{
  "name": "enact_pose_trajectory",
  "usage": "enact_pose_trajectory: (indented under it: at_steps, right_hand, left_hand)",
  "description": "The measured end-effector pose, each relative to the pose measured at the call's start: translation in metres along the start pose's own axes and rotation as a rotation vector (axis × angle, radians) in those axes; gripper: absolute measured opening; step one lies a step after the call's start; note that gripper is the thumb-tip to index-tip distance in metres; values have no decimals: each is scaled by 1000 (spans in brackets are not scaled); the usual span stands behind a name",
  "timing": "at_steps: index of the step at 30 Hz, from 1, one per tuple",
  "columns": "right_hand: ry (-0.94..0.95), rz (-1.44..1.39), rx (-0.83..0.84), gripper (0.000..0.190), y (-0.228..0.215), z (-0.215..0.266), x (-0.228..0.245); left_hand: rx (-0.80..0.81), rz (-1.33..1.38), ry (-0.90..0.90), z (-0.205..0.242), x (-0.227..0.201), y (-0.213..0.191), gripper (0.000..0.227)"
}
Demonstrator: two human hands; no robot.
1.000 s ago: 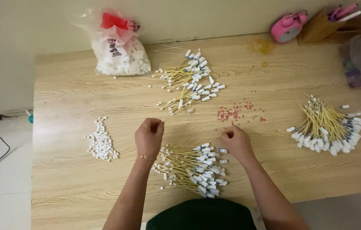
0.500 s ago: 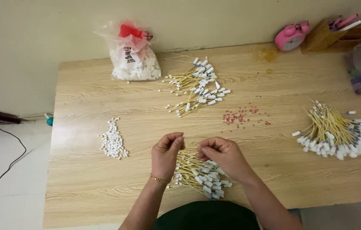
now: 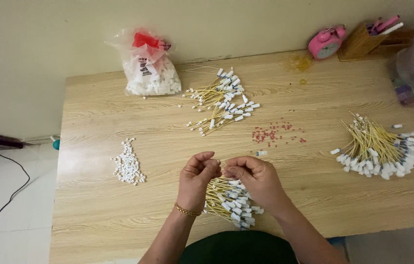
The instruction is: Manually assembling small white plastic components and red beads onto thin yellow wires at a desk.
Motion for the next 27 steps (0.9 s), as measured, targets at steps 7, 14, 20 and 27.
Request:
enact_pose_trajectory:
  at_steps: [7, 14, 20, 27]
  right_hand:
    - [-567, 673, -145, 13, 11, 8, 60]
    - [-560, 722, -119, 12, 12, 7, 54]
    - [-365, 602, -91, 14, 7, 2, 38]
    - [-394, 482, -57, 10, 11, 0, 39]
  left_hand:
    - [69, 39, 20, 11, -15, 15, 30]
    - [117, 26, -24, 14, -20, 19, 32]
    - [181, -29, -43, 12, -23, 16, 32]
    - [243, -34, -48, 7, -21, 15, 29]
Point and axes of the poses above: each hand's wrist, its own z-axis away from the middle knuckle, its own y-axis out of the palm, x = y × z, the point moved 6 cm from there along -z, towards the middle knuckle, and after that the axes turned 1 degree about -z, right-handed, at the moved point
